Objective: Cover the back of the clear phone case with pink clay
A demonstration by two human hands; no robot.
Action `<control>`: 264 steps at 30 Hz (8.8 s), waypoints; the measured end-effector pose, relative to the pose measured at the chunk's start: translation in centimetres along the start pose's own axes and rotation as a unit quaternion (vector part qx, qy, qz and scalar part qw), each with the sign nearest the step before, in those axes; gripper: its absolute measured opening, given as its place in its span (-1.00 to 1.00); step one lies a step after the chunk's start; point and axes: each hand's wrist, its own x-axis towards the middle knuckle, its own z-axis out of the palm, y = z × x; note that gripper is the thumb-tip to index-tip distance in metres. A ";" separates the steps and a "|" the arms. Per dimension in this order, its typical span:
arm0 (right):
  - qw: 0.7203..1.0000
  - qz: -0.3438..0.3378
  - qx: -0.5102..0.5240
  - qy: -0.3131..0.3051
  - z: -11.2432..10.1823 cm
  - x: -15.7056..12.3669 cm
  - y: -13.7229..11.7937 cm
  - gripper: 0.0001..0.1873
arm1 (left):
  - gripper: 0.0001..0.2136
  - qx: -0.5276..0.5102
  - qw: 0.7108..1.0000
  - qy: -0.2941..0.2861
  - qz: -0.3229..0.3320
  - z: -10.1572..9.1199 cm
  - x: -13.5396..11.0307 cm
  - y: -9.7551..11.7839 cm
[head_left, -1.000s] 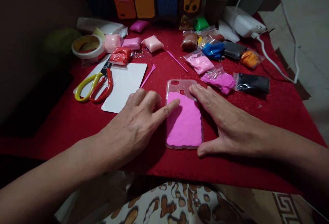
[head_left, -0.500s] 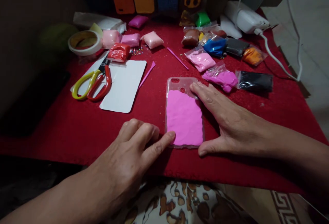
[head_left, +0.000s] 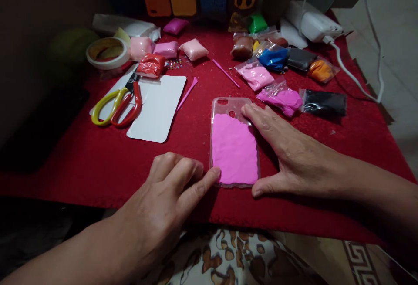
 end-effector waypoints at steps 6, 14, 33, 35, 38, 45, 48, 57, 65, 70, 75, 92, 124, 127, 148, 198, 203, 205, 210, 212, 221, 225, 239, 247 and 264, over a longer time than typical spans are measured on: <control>1.000 -0.003 0.001 0.005 0.0 0.0 0.0 0.35 | -0.46 0.006 1.000 -0.016 0.024 -0.1 1.0 0.6; 1.000 0.004 -0.005 0.003 0.0 0.0 -0.1 0.34 | -0.50 0.017 0.998 -0.021 0.059 0.0 2.3 1.1; 1.000 -0.004 0.013 0.001 -0.1 -0.1 0.0 0.36 | -0.37 0.033 0.994 -0.001 0.103 0.4 4.3 1.2; 1.000 -0.002 0.016 -0.001 -0.2 -0.2 0.0 0.34 | -0.39 0.042 0.994 -0.016 0.099 -0.3 4.8 1.1; 1.000 -0.004 0.022 -0.001 -0.2 -0.2 -0.1 0.34 | -0.36 0.052 0.993 -0.021 0.108 -0.8 5.9 0.6; 1.000 -0.004 0.027 0.014 0.1 -0.1 0.1 0.33 | -0.28 0.079 0.990 -0.012 0.121 0.4 7.2 -0.3; 0.999 -0.005 0.034 0.011 0.2 -0.2 0.2 0.32 | -0.26 0.088 0.988 -0.006 0.128 0.5 7.4 -0.4; 0.999 0.008 0.051 0.014 0.0 -0.1 0.1 0.34 | -0.26 0.125 0.980 0.007 0.158 0.2 8.4 -0.7; 0.999 0.005 0.035 0.028 0.2 0.1 0.1 0.34 | -0.24 0.123 0.982 -0.001 0.146 0.6 8.8 -1.2; 0.999 0.018 0.042 0.016 0.1 0.1 -0.1 0.31 | -0.22 0.100 0.985 0.017 0.137 0.5 9.0 -1.5; 0.999 0.009 0.036 0.022 0.1 0.0 0.0 0.27 | -0.22 0.106 0.984 0.010 0.141 0.7 9.4 -1.9; 0.999 0.030 0.042 0.013 0.1 0.2 -0.1 0.37 | -0.21 0.118 0.984 0.029 0.132 1.2 9.7 -2.2; 0.682 0.363 0.584 0.248 -2.6 1.1 -1.4 -0.58 | -0.77 -0.529 0.767 0.083 -0.354 -2.6 10.0 -4.3; 0.670 0.362 0.604 0.236 -3.0 1.4 -1.6 -0.60 | -0.81 -0.558 0.743 0.084 -0.360 -2.7 10.0 -4.2; 0.635 0.352 0.667 0.167 -2.2 4.6 -1.1 -0.93 | -0.76 -0.705 0.620 0.050 -0.341 -2.5 11.8 -5.9; 0.643 0.190 0.702 0.240 0.0 4.5 0.3 -0.72 | -0.77 -0.699 0.684 -0.169 -0.124 -0.6 11.6 -7.5; 0.670 0.191 0.694 0.179 0.4 4.3 0.0 -0.58 | -0.81 -0.690 0.697 -0.157 -0.115 -0.6 11.7 -7.3; 0.671 0.207 0.687 0.186 0.5 4.4 -0.1 -0.54 | -0.82 -0.686 0.700 -0.160 -0.114 -0.7 11.8 -7.3; 0.685 0.240 0.663 0.185 0.5 4.3 -0.4 -0.60 | -0.81 -0.677 0.707 -0.167 -0.118 -0.8 11.8 -7.1; 0.690 0.253 0.653 0.182 0.4 4.3 -0.5 -0.66 | -0.81 -0.675 0.709 -0.170 -0.118 -0.9 11.8 -7.0; 0.682 0.259 0.660 0.179 0.2 4.3 -0.6 -0.71 | -0.81 -0.679 0.705 -0.169 -0.115 -0.6 11.9 -7.0; 0.685 0.266 0.653 0.183 0.3 4.2 -0.4 -0.74 | -0.79 -0.677 0.706 -0.171 -0.119 -0.6 11.9 -6.9; 0.673 0.267 0.662 0.195 0.4 4.1 -0.7 -0.79 | -0.80 -0.674 0.703 -0.203 -0.101 -0.7 11.6 -6.9; 0.677 0.278 0.649 0.208 0.4 4.2 -0.9 -0.81 | -0.82 -0.655 0.716 -0.219 -0.099 -1.2 11.5 -6.3; 0.665 0.269 0.665 0.209 0.6 4.2 -1.4 -0.83 | -0.79 -0.653 0.719 -0.227 -0.074 -1.5 11.4 -5.7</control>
